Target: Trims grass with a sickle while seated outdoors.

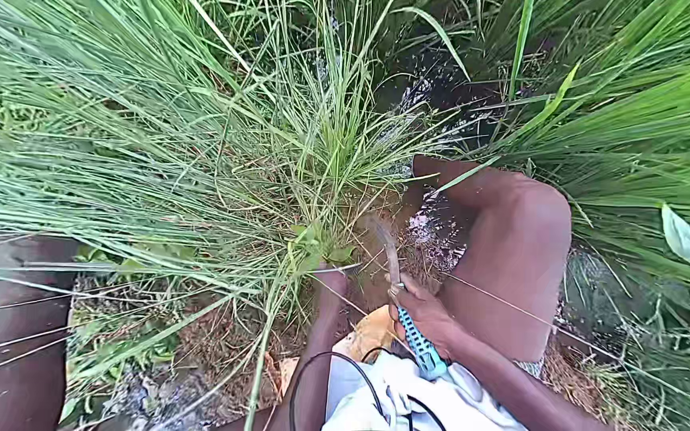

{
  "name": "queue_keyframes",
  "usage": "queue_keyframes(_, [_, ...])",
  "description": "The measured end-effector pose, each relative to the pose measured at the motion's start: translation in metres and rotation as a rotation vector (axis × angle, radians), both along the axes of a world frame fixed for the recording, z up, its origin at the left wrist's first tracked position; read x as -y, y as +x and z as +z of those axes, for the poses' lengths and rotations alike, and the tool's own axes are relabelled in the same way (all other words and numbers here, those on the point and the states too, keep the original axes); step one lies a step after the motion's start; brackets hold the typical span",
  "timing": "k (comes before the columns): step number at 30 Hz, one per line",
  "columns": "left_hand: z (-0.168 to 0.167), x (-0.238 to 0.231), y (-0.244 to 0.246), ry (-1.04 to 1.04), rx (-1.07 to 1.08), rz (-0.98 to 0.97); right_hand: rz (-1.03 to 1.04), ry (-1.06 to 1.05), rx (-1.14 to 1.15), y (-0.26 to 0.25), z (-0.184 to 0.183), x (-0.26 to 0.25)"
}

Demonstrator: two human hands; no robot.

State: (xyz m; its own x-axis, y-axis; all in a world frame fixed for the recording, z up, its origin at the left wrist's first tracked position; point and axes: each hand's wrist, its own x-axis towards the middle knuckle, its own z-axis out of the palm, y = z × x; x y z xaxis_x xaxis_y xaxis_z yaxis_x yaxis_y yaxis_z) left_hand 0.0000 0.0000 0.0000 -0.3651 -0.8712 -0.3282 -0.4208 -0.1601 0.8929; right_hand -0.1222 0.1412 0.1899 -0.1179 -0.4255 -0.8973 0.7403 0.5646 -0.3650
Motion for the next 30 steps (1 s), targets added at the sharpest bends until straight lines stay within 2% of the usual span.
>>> queue_keyframes(1, [0.001, 0.006, 0.009, 0.041, 0.034, 0.009, -0.001, -0.015, -0.012, 0.001, 0.0, -0.002])
queue_keyframes(2, [0.027, 0.014, 0.006, 0.149, 0.098, 0.052, 0.007, -0.035, -0.021, 0.001, 0.0, -0.001])
queue_keyframes(4, [0.079, 0.018, -0.007, 0.209, 0.135, 0.172, 0.028, -0.062, -0.03, 0.002, -0.004, 0.003])
queue_keyframes(6, [0.11, 0.016, -0.01, 0.21, 0.116, 0.227, 0.043, -0.063, -0.027, 0.003, -0.009, 0.006])
queue_keyframes(12, [0.106, 0.017, 0.007, 0.208, 0.163, 0.342, 0.042, -0.081, -0.025, 0.003, -0.007, 0.004])
queue_keyframes(15, [0.1, 0.01, 0.003, 0.218, 0.196, 0.32, 0.022, -0.094, -0.052, 0.004, -0.01, 0.002])
queue_keyframes(20, [0.092, 0.0, -0.001, 0.265, 0.1, 0.378, 0.065, -0.093, -0.018, 0.003, -0.015, 0.018])
queue_keyframes(30, [0.101, 0.024, -0.012, 0.121, 0.24, 0.345, 0.128, -0.054, 0.078, 0.011, -0.021, 0.016])
